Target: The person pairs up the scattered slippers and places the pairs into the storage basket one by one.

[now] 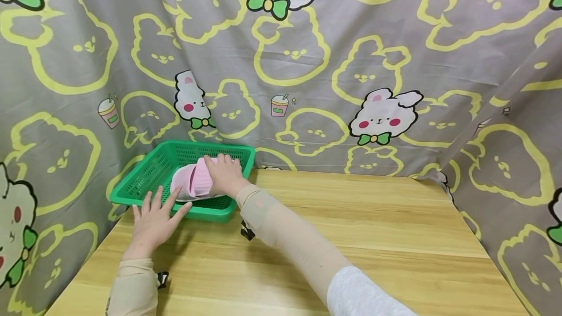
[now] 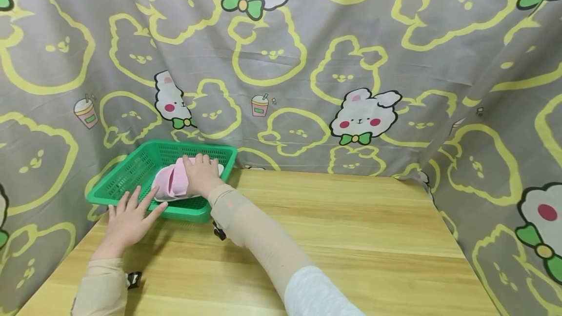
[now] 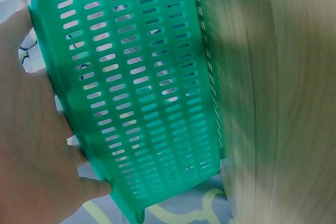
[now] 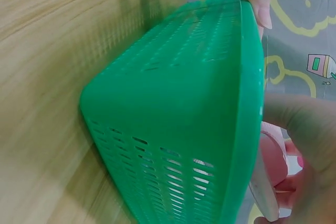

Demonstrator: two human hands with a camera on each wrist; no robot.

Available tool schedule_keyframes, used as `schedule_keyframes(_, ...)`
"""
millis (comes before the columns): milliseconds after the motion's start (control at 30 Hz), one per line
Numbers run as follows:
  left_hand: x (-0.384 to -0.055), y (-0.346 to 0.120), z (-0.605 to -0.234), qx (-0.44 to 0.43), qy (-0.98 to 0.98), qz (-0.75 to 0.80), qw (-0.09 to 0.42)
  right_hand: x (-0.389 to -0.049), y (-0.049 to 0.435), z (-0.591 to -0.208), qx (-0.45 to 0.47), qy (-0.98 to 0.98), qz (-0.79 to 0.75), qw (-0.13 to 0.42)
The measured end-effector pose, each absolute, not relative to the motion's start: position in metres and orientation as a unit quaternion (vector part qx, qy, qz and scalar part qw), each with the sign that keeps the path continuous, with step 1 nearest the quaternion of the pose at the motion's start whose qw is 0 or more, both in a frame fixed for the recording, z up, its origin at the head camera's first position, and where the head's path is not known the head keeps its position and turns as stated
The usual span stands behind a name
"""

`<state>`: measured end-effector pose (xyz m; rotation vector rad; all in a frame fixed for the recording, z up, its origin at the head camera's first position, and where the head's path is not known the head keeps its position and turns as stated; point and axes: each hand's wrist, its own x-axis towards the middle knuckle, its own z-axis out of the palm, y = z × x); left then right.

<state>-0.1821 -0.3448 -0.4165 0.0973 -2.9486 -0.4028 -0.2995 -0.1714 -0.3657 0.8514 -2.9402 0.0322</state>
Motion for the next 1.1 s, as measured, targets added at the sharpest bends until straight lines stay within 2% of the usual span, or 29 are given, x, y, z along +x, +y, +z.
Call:
schedule_keyframes(167,-0.182,-0.345,-0.417,0.034,-0.987,-0.135,0.084,-0.297,-0.174,-0.370,0.293,-0.955,0.012,0.051)
schedule_keyframes(800,-0.183,-0.345,-0.420,0.037,-0.986,-0.134,0.089,-0.293,-0.183,-0.379,0.281,-0.959,0.029,0.027)
schedule_keyframes(1100,-0.184,-0.346,-0.419,0.038,-0.986,-0.132,0.091,-0.296,-0.186,-0.383,0.289,-0.956,0.032,0.034)
